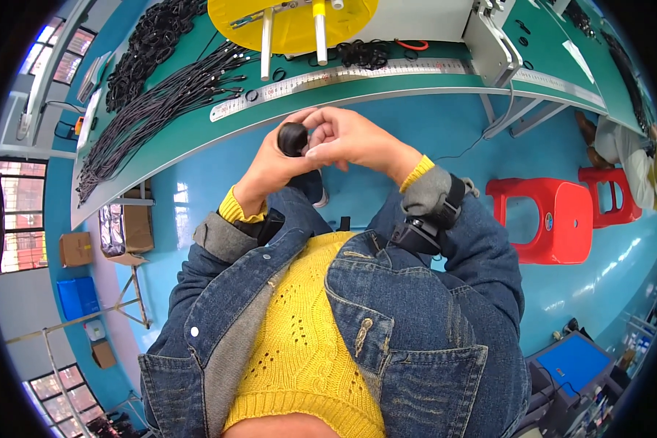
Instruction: The person picks up a cable, winds it around the pegs of a machine, and removes the coiled cable. They then secure the coil with a rubber band and set it aside before repeating the process.
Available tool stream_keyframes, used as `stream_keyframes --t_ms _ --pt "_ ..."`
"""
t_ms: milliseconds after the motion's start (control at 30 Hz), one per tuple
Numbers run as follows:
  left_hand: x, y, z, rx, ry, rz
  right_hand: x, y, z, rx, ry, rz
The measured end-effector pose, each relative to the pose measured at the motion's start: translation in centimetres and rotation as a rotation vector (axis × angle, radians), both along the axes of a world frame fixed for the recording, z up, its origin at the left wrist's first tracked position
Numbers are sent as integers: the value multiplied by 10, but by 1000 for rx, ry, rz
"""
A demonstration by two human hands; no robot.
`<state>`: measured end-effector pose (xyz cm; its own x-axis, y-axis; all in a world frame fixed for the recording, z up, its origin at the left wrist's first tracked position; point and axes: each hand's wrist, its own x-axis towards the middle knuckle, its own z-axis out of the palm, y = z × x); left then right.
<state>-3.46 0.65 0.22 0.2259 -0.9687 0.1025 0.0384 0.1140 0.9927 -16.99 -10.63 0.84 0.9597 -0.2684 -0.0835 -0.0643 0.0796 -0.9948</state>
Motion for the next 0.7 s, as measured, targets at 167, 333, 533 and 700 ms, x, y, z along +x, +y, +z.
stream_keyframes --t_ms 167,333,533,700 --pt "19 6 4 229 -102 -82 3 4 3 -52 -15 -279" --pt "2 8 -18 69 -450 35 25 41 17 -1213 12 -351" --pt "9 32 -66 158 -510 -175 43 53 -47 -1075 226 -202" --pt "38 69 -52 1127 93 -661 34 58 -52 -180 568 404"
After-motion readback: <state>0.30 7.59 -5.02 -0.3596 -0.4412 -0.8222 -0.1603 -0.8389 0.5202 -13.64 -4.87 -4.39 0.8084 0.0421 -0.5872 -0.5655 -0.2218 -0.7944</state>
